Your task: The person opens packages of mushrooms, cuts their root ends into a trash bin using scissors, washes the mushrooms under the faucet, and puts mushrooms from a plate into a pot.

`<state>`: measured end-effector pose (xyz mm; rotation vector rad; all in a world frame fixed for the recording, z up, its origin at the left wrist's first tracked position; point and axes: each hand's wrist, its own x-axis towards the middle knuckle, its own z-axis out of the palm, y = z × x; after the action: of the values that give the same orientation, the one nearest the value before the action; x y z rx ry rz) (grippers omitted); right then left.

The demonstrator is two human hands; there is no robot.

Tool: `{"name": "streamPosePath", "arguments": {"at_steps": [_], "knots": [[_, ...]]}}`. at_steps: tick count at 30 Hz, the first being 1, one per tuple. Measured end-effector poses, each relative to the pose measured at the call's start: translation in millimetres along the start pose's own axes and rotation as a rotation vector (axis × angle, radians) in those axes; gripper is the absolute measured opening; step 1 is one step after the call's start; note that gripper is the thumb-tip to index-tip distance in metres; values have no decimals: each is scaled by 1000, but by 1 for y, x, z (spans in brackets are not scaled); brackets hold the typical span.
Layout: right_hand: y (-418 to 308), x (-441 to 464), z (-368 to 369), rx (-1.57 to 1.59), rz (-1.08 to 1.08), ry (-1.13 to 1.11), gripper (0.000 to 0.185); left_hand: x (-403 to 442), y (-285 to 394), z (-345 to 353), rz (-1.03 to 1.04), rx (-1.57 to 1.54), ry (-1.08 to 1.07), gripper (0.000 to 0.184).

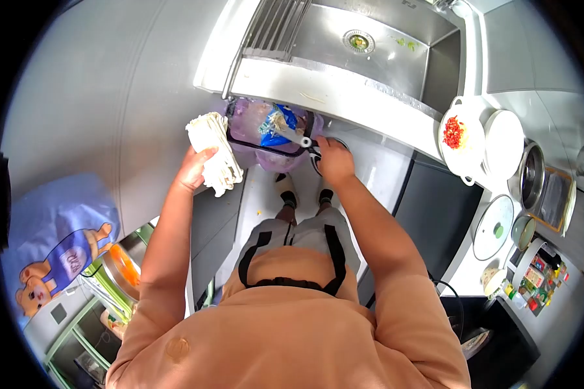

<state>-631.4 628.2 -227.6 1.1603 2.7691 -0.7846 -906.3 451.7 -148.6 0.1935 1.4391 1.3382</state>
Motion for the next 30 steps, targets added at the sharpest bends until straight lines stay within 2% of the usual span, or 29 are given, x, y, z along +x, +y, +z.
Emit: {"name": "streamPosePath", "arguments": {"at_steps": [3,4,7,9,14,17,18,21,22,25,28,30], "knots": [[-6,10,-14,-96,170,-280,47,0,9,3,57,-72,-33,50],[-12,5,-25,-40,-35,-134,49,-2,15,5,64,-88,-38,53],[-50,-1,-77,79,-60,6,47,-5,30,13,125,-134,-80,53],[-53,-2,-96,241,-146,274,50,0,39,25,170,-183,-125,52],[-25,21,-153,80,-155,510,49,28,53,74,207,-265,-165,46],[4,54,-195,-55,-120,480,44,47,76,113,223,-271,-182,44],[21,73,-208,-192,-91,340,60,58,83,124,231,-262,-172,43],[28,134,-266,-323,123,133,84,94,106,156,238,-262,-120,44],[35,161,-281,-386,100,40,93,108,112,164,225,-259,-91,45],[56,250,-298,-407,-24,28,84,146,131,187,177,-238,-17,46],[56,337,-305,-331,-5,-88,79,175,144,204,149,-196,47,45],[51,384,-295,-280,-27,-64,78,188,149,212,113,-223,84,45]]}}
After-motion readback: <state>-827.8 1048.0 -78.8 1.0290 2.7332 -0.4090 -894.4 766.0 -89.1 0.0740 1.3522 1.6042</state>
